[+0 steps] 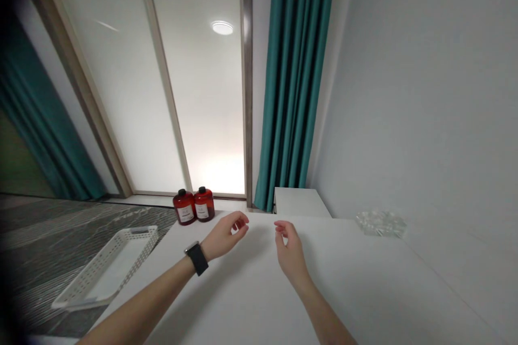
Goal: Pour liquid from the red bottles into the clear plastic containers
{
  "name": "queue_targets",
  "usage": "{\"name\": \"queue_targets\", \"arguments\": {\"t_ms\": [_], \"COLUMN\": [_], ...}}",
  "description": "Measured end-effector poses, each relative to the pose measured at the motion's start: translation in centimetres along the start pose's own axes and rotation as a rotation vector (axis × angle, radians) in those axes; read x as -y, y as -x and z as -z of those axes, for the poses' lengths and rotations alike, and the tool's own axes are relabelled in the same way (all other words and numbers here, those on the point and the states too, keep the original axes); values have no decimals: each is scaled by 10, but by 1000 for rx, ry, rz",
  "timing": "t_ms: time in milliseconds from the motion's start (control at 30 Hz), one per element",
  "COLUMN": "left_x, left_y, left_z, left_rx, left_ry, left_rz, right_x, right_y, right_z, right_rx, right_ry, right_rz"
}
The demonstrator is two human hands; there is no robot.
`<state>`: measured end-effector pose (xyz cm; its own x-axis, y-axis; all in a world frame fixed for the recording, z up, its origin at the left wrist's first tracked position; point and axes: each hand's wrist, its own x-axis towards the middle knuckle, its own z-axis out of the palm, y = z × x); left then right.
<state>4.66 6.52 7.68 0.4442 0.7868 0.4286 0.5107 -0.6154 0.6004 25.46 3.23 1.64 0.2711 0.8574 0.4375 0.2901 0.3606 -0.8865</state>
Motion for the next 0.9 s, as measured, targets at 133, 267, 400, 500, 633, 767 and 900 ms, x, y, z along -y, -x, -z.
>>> {"name": "queue_targets", "arguments": {"t_ms": [133,267,400,500,633,767,900], "left_x": [4,9,16,21,23,18,15], "left_y": [28,49,62,70,82,89,91], "left_z": [13,12,0,-10,-17,-16,-17], "left_rx": [1,6,-21,-46,3,46,35], "left_ry": [7,20,23,21,-9,-19,-10], "left_rz": [36,54,54,43,-11,-47,-47], "right_x": [13,18,14,9,7,5,4], "right_y": [17,35,49,55,59,61,65], "right_z": [-15,-23,-25,-23,-18,-16,-19], "right_rx": [160,256,263,255,260,261,284], "right_ry": [-26,-37,-46,-67,-112,-153,-169], "right_rz": [-17,-24,-60,-88,-112,-145,-156]}}
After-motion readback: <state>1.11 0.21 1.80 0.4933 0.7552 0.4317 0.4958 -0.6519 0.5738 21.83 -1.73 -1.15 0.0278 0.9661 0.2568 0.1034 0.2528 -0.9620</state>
